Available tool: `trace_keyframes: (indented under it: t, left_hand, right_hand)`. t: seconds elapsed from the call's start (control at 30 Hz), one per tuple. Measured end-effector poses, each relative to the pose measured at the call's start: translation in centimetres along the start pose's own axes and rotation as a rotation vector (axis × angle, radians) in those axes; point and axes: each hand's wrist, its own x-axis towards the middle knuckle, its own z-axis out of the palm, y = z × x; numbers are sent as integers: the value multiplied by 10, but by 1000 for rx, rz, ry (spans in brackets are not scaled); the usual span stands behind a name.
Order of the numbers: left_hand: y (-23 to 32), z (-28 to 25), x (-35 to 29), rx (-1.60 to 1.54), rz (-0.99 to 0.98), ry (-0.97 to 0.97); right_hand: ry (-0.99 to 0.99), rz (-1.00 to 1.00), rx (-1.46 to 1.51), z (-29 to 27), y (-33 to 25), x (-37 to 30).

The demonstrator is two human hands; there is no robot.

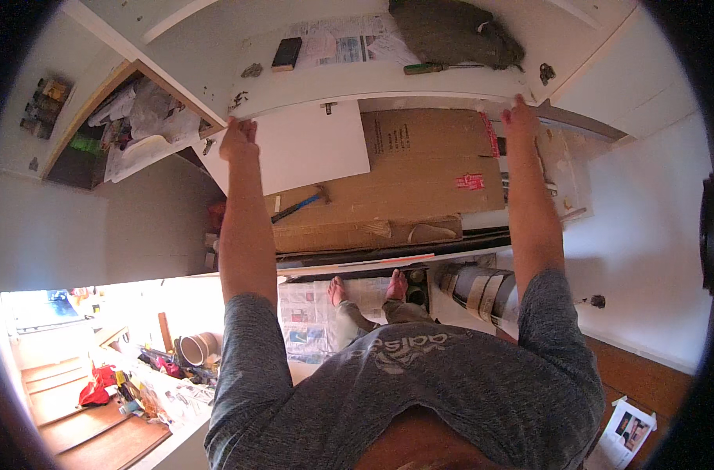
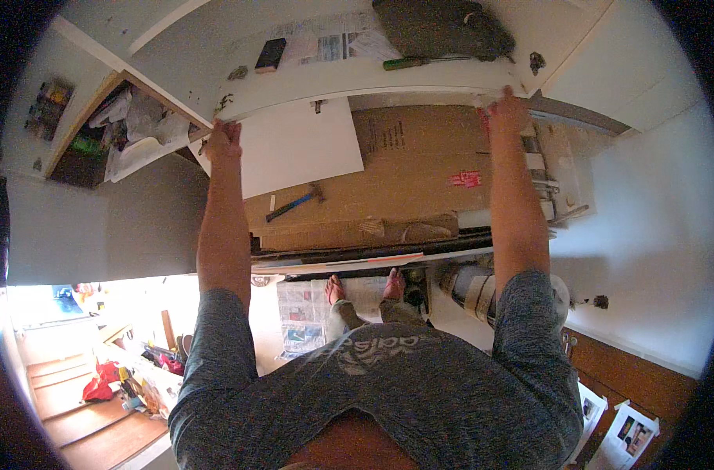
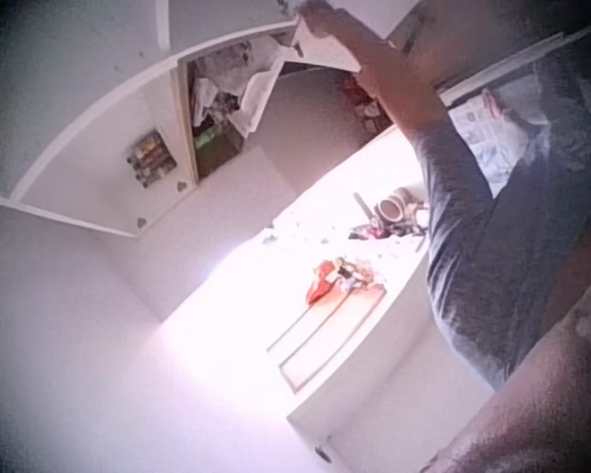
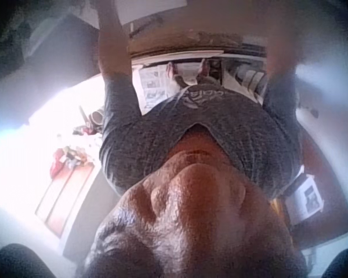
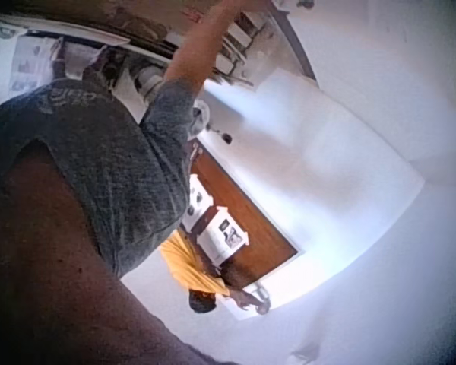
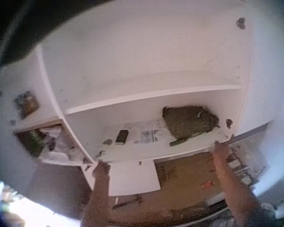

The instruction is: The person measures and fits a thin wooden strip into the edge of a white cabinet door. They then sit on the floor and use a utility knife to cut a piece of wood to size. Finally, they return to the cabinet to re-insert and adjust the wooden strip.

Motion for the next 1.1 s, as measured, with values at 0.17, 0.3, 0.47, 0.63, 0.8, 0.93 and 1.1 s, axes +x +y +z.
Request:
trace_keyframes:
  t: [0.17, 0.3, 0.47, 0.63, 0.8, 0.93, 1.1]
  left_hand:
    - [-40, 38, -44, -70, -95, 55]
    - [-28, 34, -58, -13, -102, -73]
    - [-15, -8, -66, 82, -93, -209]
    - [-28, -92, -82, 132, -177, -222]
    - [-47, -152, -79, 122, -252, -191]
    - [-47, -153, -82, 110, -255, -230]
    - [-43, -100, -103, 191, -218, -263]
  right_hand:
    - [-104, -1130, -789, 71, 35, -162]
    - [-695, -1380, -842, 138, 29, -262]
    - [-836, -1459, -976, 204, 28, -307]
    - [-930, -1475, -965, 242, 45, -337]
    - [-924, -1454, -986, 258, 46, -353]
    - [-810, -1441, -916, 222, 42, -313]
    - [-531, -1521, -934, 149, 28, -232]
